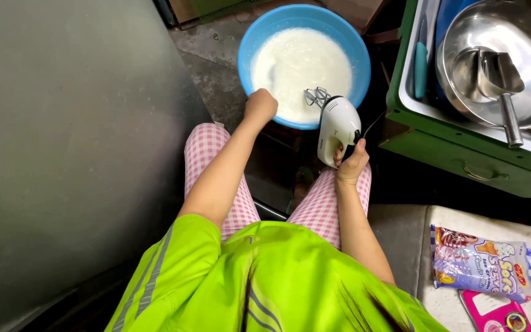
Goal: A person sitting on a stool uses a hand mixer and a ladle to stir a white liquid mixture in a blue bowl.
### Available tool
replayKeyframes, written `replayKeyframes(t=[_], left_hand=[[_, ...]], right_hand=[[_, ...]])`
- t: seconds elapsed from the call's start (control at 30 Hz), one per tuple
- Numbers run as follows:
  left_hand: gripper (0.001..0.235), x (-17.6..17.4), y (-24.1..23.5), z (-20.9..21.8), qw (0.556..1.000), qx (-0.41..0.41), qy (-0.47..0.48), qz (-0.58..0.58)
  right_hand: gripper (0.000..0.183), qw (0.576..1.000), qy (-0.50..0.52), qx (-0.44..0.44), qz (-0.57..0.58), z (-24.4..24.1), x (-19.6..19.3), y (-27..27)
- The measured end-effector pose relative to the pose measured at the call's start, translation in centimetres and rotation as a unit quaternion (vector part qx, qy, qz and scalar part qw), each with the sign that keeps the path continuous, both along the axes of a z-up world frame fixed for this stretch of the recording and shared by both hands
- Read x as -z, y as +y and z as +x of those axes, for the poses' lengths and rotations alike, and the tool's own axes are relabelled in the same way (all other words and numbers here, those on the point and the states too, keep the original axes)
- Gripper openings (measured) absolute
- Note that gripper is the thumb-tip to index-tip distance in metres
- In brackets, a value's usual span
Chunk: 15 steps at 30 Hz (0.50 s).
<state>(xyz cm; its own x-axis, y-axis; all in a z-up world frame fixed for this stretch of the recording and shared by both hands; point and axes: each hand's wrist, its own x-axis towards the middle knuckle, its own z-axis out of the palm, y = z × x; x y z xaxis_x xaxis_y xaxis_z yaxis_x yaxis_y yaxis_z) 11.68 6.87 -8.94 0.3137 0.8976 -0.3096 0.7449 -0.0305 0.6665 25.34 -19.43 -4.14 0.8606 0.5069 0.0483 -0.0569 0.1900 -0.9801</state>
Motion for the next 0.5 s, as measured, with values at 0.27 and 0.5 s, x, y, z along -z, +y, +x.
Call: replayKeyframes(t=[0.27,0.5], left_hand=[[0.038,-14.3,-5.1,-3.9,0.859,-0.15,-0.387,-0.299],[0.04,-14.3,-3.6,-4.1,0.985,-0.008,-0.139,0.098]], right_hand=[[0.065,1.0,0.006,0.007,-0.003,0.1,0.2,-0.1],[0.067,1.0,0.011,0.009,0.01,-0.2,-0.3,0.1]])
